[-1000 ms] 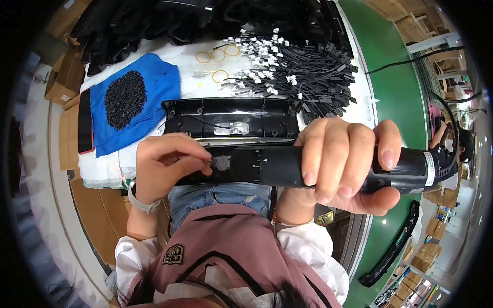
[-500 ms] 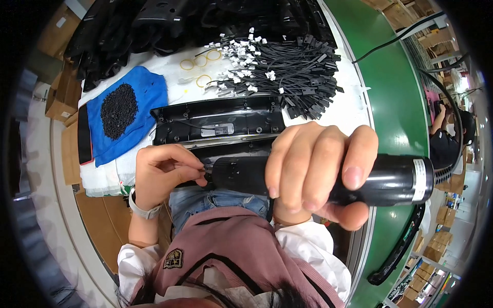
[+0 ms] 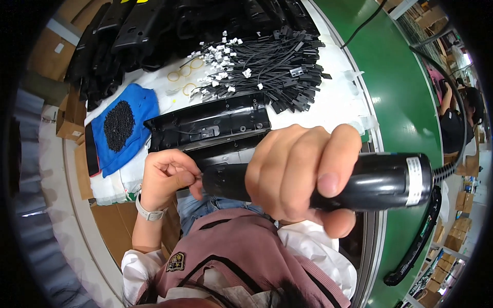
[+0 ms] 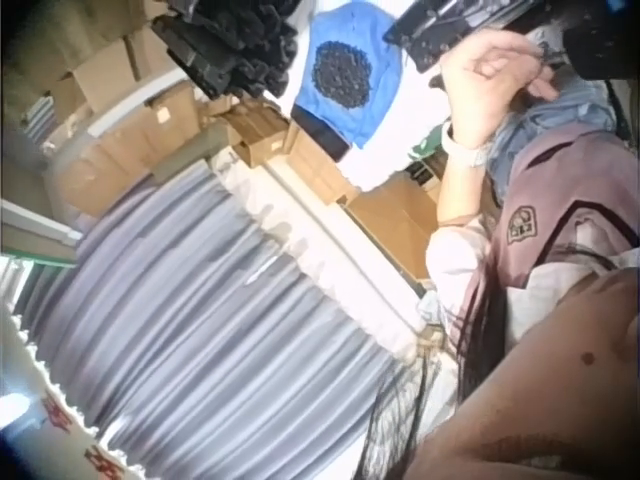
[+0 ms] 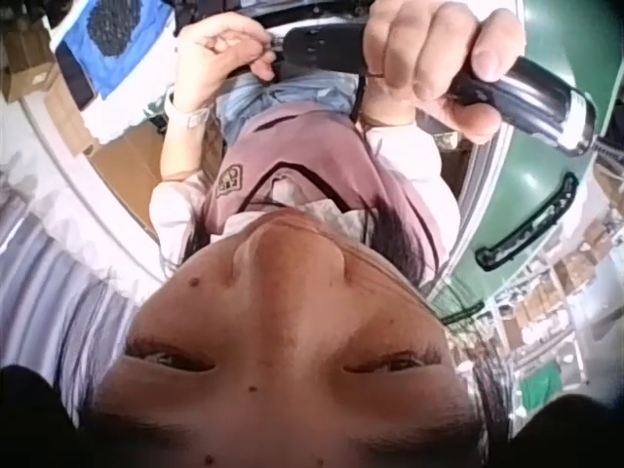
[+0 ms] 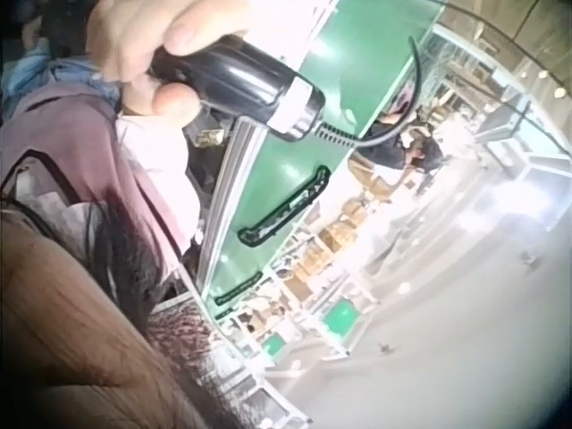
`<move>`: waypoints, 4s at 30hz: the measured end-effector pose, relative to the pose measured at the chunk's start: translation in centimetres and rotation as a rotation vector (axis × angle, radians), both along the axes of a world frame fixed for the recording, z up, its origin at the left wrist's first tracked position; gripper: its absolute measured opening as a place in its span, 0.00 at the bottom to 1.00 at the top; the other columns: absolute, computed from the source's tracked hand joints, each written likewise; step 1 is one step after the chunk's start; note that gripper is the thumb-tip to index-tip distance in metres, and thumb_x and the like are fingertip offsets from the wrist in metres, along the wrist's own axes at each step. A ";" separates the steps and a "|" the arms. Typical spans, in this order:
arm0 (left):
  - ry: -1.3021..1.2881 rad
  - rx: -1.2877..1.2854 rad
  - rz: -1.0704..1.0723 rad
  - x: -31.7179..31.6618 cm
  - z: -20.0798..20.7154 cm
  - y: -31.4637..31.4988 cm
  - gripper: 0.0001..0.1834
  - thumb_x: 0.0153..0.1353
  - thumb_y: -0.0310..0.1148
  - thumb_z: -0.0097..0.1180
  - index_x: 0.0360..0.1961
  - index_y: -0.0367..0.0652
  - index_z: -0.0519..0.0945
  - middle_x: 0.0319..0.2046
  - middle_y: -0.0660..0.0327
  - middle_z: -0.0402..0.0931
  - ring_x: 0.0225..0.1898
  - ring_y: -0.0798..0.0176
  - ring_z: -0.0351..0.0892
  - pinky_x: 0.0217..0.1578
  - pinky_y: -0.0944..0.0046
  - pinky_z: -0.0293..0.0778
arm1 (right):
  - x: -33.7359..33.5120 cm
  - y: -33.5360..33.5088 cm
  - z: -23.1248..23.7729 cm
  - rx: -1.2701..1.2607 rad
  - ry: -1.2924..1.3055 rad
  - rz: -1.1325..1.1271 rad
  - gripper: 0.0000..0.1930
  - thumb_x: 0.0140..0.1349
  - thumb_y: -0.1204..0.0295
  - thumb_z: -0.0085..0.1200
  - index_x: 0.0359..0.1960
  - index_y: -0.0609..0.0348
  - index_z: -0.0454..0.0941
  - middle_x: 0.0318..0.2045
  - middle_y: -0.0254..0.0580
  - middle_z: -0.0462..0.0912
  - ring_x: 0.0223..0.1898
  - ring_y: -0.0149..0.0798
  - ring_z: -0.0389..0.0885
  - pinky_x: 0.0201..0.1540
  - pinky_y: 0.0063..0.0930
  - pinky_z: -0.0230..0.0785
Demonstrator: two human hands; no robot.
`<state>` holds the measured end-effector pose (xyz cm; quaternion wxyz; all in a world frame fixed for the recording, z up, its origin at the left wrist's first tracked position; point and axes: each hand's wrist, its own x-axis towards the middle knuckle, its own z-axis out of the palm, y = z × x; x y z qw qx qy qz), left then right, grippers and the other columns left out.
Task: Assembling and securing components of printer toner cartridges using an electric screwdriver at a factory workbench.
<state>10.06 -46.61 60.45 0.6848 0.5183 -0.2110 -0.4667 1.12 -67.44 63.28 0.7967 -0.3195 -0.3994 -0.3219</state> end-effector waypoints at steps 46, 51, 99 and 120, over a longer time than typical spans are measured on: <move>-1.422 -0.221 0.146 6.5 4.6 -13.7 0.09 0.58 0.20 0.56 0.40 0.32 0.80 0.35 0.56 0.82 0.37 0.64 0.83 0.40 0.69 0.78 | -9.2 -5.4 -4.0 0.017 0.068 -0.233 0.17 0.60 0.64 0.60 0.40 0.55 0.64 0.17 0.33 0.77 0.14 0.29 0.76 0.18 0.23 0.70; -1.047 -0.159 0.064 7.8 3.8 -16.2 0.09 0.60 0.27 0.56 0.41 0.36 0.80 0.31 0.58 0.82 0.31 0.66 0.82 0.32 0.71 0.76 | -8.6 -4.5 -3.2 -0.011 0.066 -0.206 0.17 0.60 0.64 0.60 0.40 0.56 0.64 0.18 0.33 0.77 0.15 0.30 0.77 0.18 0.23 0.71; -0.620 -0.408 0.648 5.2 1.6 -1.8 0.14 0.63 0.27 0.53 0.50 0.35 0.75 0.36 0.53 0.79 0.32 0.68 0.77 0.37 0.69 0.74 | -7.8 -2.4 -2.3 -0.219 0.048 0.078 0.16 0.53 0.70 0.65 0.36 0.60 0.68 0.15 0.38 0.77 0.11 0.30 0.75 0.16 0.22 0.72; -1.387 0.069 -0.268 0.6 -3.0 -1.4 0.11 0.41 0.20 0.59 0.31 0.37 0.79 0.26 0.56 0.75 0.29 0.52 0.74 0.30 0.59 0.71 | -6.4 -0.1 -0.9 -0.229 0.070 0.076 0.17 0.49 0.72 0.68 0.33 0.61 0.70 0.13 0.37 0.76 0.10 0.30 0.75 0.14 0.22 0.70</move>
